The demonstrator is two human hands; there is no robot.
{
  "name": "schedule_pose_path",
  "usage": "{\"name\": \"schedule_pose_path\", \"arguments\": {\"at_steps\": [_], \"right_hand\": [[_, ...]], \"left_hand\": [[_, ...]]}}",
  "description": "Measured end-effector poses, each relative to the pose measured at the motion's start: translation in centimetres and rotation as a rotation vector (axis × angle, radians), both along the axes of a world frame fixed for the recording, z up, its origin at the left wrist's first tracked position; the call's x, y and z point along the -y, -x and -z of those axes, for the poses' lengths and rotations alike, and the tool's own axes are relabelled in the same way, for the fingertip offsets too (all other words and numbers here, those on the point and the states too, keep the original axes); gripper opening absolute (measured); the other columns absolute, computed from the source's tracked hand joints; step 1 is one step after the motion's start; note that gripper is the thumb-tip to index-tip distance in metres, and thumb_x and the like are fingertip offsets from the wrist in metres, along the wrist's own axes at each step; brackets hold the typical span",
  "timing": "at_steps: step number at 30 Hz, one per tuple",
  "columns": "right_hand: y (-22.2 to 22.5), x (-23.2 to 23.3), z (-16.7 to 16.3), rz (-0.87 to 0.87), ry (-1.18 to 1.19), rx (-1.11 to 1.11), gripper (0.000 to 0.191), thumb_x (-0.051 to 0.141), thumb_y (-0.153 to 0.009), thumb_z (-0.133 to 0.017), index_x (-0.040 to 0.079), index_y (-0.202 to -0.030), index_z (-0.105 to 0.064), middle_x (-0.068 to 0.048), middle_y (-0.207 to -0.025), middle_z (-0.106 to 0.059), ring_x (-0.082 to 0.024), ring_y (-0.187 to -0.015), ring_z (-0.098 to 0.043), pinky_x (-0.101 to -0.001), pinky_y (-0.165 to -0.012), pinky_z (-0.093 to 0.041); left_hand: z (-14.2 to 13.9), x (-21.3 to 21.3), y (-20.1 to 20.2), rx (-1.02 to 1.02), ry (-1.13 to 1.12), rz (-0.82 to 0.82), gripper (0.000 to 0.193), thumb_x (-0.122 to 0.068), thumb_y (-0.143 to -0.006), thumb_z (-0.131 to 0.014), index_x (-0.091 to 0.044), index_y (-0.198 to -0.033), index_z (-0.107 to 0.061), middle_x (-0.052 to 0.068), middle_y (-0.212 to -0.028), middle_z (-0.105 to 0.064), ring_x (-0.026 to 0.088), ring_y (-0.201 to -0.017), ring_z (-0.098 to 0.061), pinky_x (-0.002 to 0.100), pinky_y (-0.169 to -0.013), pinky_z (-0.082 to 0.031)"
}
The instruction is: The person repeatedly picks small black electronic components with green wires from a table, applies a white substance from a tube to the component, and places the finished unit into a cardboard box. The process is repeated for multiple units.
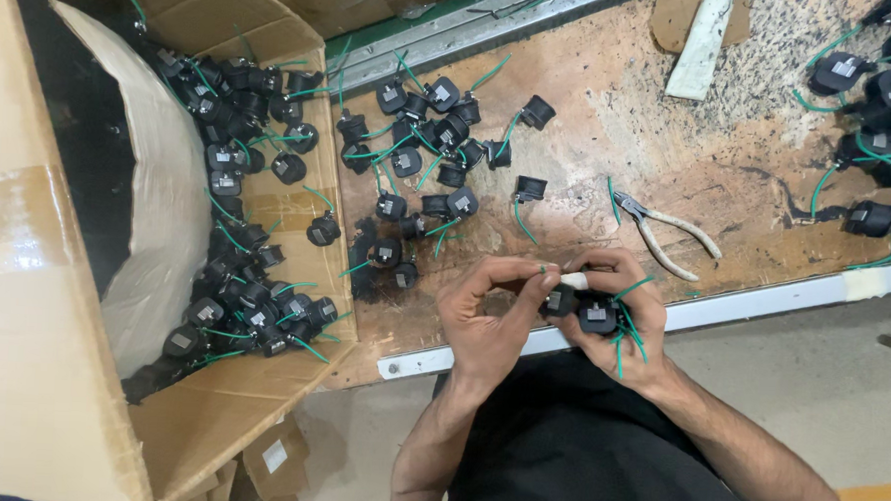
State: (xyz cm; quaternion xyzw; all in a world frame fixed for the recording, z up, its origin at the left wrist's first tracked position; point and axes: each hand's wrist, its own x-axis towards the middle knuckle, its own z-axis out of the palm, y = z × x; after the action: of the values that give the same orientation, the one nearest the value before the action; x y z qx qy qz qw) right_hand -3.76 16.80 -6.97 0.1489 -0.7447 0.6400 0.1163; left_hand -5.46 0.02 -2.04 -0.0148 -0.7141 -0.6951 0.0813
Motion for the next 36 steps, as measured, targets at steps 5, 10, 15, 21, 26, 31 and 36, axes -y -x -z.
{"name": "schedule_pose_path", "arguments": {"at_steps": [5, 10, 15, 21, 26, 31, 36], "right_hand": [[-0.4, -0.1, 1.1, -0.022, 0.083, 0.034, 0.042, 0.010, -0.087, -0.081, 0.004, -0.121, -0.058, -0.016, -0.122, -0.064, -0.027, -0.117, -0.065, -0.0389, -0.100, -0.054], [-1.0, -1.2, 2.6, -0.066, 0.262, 0.173, 0.043, 0.020, -0.095, -0.075, 0.002, -0.130, -0.057, -0.018, -0.134, -0.061, -0.027, -0.127, -0.059, -0.0417, -0.109, -0.048], [-1.2, -2.0, 3.6, -0.062, 0.321, 0.261, 0.047, 0.034, -0.098, -0.070, -0.001, -0.127, -0.060, -0.018, -0.134, -0.062, -0.024, -0.121, -0.059, -0.0388, -0.107, -0.047], [-1.1, -2.1, 3.2, -0.070, 0.398, 0.316, 0.053, 0.041, -0.099, -0.068, -0.004, -0.125, -0.060, -0.018, -0.133, -0.061, -0.024, -0.119, -0.060, -0.0387, -0.105, -0.047], [-0.8, -1.5, 2.6, -0.072, 0.354, 0.262, 0.046, 0.040, -0.102, -0.065, -0.001, -0.123, -0.059, -0.017, -0.128, -0.063, -0.023, -0.117, -0.062, -0.0381, -0.105, -0.050], [-0.9, -1.0, 1.9, -0.021, 0.326, 0.193, 0.037, 0.024, -0.102, -0.068, 0.003, -0.129, -0.054, -0.015, -0.126, -0.063, -0.022, -0.119, -0.062, -0.0393, -0.109, -0.051], [-0.7, -0.9, 1.8, -0.040, 0.269, 0.142, 0.038, 0.011, -0.097, -0.072, 0.005, -0.130, -0.053, -0.017, -0.127, -0.062, -0.025, -0.121, -0.062, -0.0402, -0.107, -0.051]], "left_hand": [[-0.7, 0.3, 0.1, -0.079, 0.078, 0.077, 0.017, 0.000, -0.090, -0.082, -0.002, -0.106, -0.075, 0.007, -0.101, -0.077, 0.016, -0.090, -0.072, 0.028, -0.082, -0.058], [-1.5, 0.6, 0.1, -0.148, 0.173, 0.284, 0.044, -0.006, -0.088, -0.080, -0.003, -0.129, -0.064, 0.011, -0.128, -0.069, 0.026, -0.123, -0.065, 0.039, -0.108, -0.053], [-1.0, 0.1, 0.4, -0.205, 0.207, 0.299, 0.050, -0.008, -0.090, -0.084, -0.006, -0.135, -0.064, 0.009, -0.127, -0.070, 0.026, -0.124, -0.065, 0.037, -0.108, -0.052], [-0.6, 0.2, 0.4, -0.153, 0.170, 0.368, 0.053, -0.009, -0.089, -0.084, -0.005, -0.136, -0.061, 0.010, -0.133, -0.067, 0.027, -0.128, -0.065, 0.037, -0.109, -0.055], [-0.2, 0.0, 0.3, -0.193, 0.205, 0.281, 0.052, -0.010, -0.085, -0.087, -0.006, -0.132, -0.065, 0.008, -0.124, -0.069, 0.024, -0.114, -0.067, 0.035, -0.100, -0.054], [0.1, 0.0, 0.0, -0.117, 0.151, 0.247, 0.050, -0.011, -0.086, -0.088, -0.005, -0.130, -0.066, 0.009, -0.122, -0.067, 0.021, -0.111, -0.069, 0.033, -0.095, -0.059], [0.1, 0.1, -0.2, -0.105, 0.139, 0.246, 0.050, -0.010, -0.088, -0.087, -0.005, -0.132, -0.066, 0.009, -0.122, -0.067, 0.020, -0.113, -0.069, 0.031, -0.098, -0.059]]}}
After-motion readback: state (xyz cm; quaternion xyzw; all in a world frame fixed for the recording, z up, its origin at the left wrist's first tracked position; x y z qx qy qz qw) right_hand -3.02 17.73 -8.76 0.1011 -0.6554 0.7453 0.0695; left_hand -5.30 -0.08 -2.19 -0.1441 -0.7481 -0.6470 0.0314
